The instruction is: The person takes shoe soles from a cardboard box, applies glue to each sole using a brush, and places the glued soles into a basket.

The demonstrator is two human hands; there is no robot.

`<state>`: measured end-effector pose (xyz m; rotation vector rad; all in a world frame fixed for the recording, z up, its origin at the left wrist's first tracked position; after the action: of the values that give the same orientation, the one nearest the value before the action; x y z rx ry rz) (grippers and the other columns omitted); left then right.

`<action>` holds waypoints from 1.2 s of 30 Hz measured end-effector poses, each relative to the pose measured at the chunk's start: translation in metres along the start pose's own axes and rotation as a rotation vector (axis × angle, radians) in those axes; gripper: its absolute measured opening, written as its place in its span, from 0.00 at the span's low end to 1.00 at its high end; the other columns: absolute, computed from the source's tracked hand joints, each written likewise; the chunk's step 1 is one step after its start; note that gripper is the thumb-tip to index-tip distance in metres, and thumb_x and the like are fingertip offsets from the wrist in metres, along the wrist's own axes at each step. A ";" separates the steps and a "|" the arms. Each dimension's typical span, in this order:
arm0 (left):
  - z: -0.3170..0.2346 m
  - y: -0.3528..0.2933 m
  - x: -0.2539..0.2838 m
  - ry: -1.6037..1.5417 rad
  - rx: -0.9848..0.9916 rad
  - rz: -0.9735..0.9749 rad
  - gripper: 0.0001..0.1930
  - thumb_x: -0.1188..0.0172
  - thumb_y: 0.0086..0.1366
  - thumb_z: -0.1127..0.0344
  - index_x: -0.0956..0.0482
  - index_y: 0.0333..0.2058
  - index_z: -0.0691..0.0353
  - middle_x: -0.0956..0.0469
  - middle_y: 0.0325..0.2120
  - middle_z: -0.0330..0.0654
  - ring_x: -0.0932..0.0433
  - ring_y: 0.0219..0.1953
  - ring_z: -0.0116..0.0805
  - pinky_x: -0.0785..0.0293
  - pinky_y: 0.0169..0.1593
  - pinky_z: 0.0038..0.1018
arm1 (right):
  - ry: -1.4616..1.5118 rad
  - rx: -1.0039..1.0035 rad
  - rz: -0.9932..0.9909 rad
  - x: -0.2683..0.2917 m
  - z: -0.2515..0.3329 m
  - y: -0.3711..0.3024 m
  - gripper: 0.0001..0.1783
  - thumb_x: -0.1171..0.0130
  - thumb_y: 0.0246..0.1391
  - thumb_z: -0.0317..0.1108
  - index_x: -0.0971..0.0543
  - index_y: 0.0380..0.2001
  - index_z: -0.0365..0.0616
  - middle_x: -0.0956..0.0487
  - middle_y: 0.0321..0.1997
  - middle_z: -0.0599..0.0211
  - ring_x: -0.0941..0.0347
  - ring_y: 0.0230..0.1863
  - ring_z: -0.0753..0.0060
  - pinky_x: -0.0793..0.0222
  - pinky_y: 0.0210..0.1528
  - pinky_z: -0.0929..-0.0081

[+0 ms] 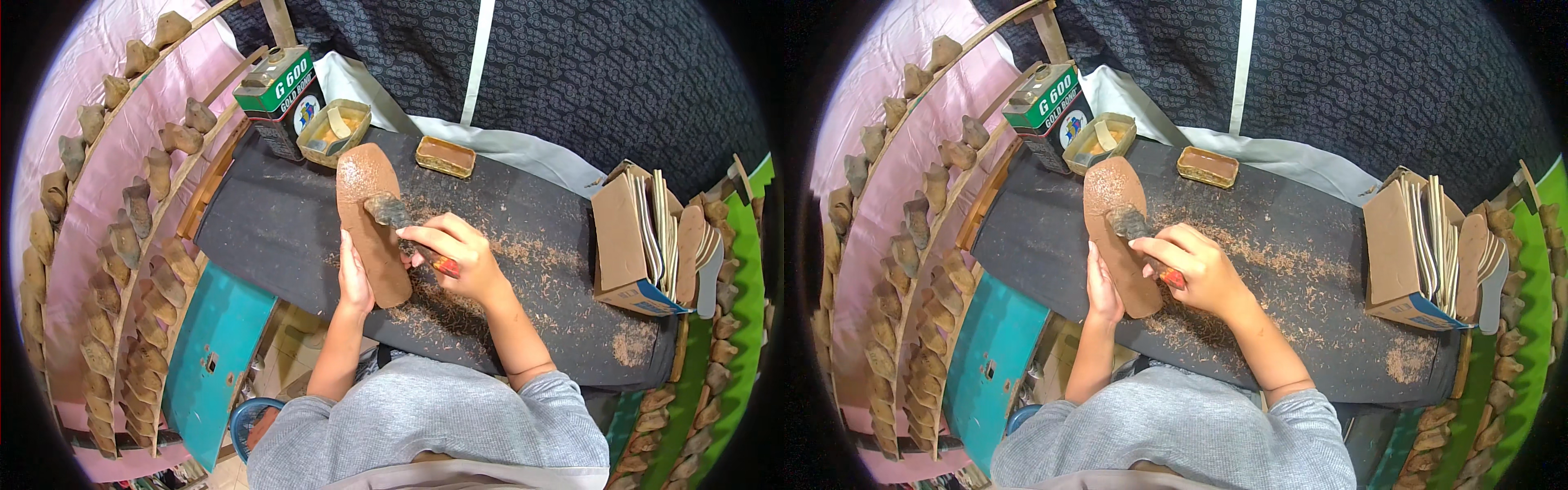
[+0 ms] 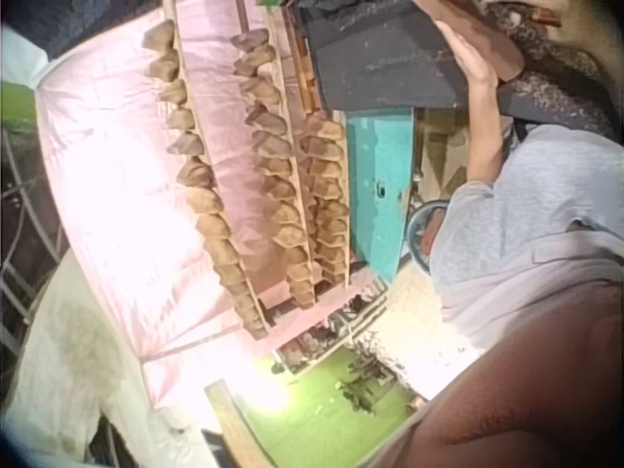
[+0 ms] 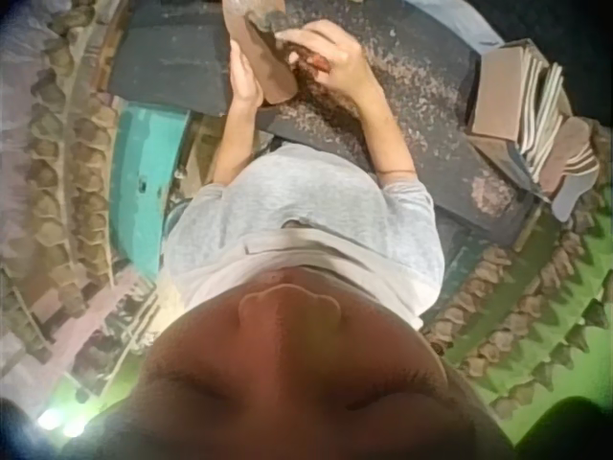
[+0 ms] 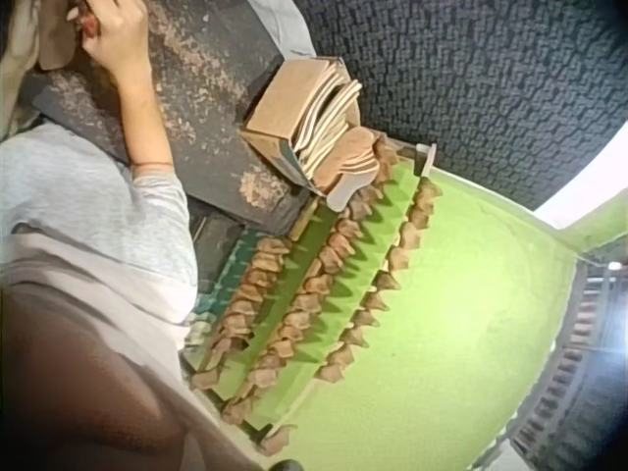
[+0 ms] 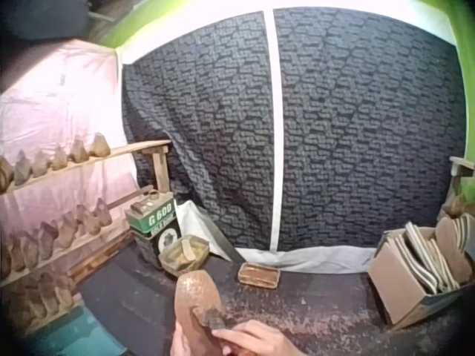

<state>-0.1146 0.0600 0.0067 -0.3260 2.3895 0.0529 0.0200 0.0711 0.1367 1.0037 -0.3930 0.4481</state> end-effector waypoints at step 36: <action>0.005 0.049 -0.020 -0.080 -0.037 0.097 0.31 0.74 0.70 0.43 0.37 0.53 0.65 0.26 0.42 0.50 0.24 0.35 0.38 0.23 0.38 0.37 | 0.120 -0.014 0.292 0.002 -0.012 -0.034 0.21 0.34 0.33 0.25 0.22 0.38 0.44 0.28 0.27 0.64 0.29 0.29 0.62 0.30 0.32 0.70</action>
<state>-0.1093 0.1119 0.0137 -0.2206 2.3261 0.1523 0.0408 0.0663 0.1071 0.9034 -0.4353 0.7638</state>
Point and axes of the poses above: each hand's wrist, its own y-axis towards the middle knuckle, its own x-axis out of the back of the hand, z = x × y, the point moved 8 cm from there along y, towards the middle knuckle
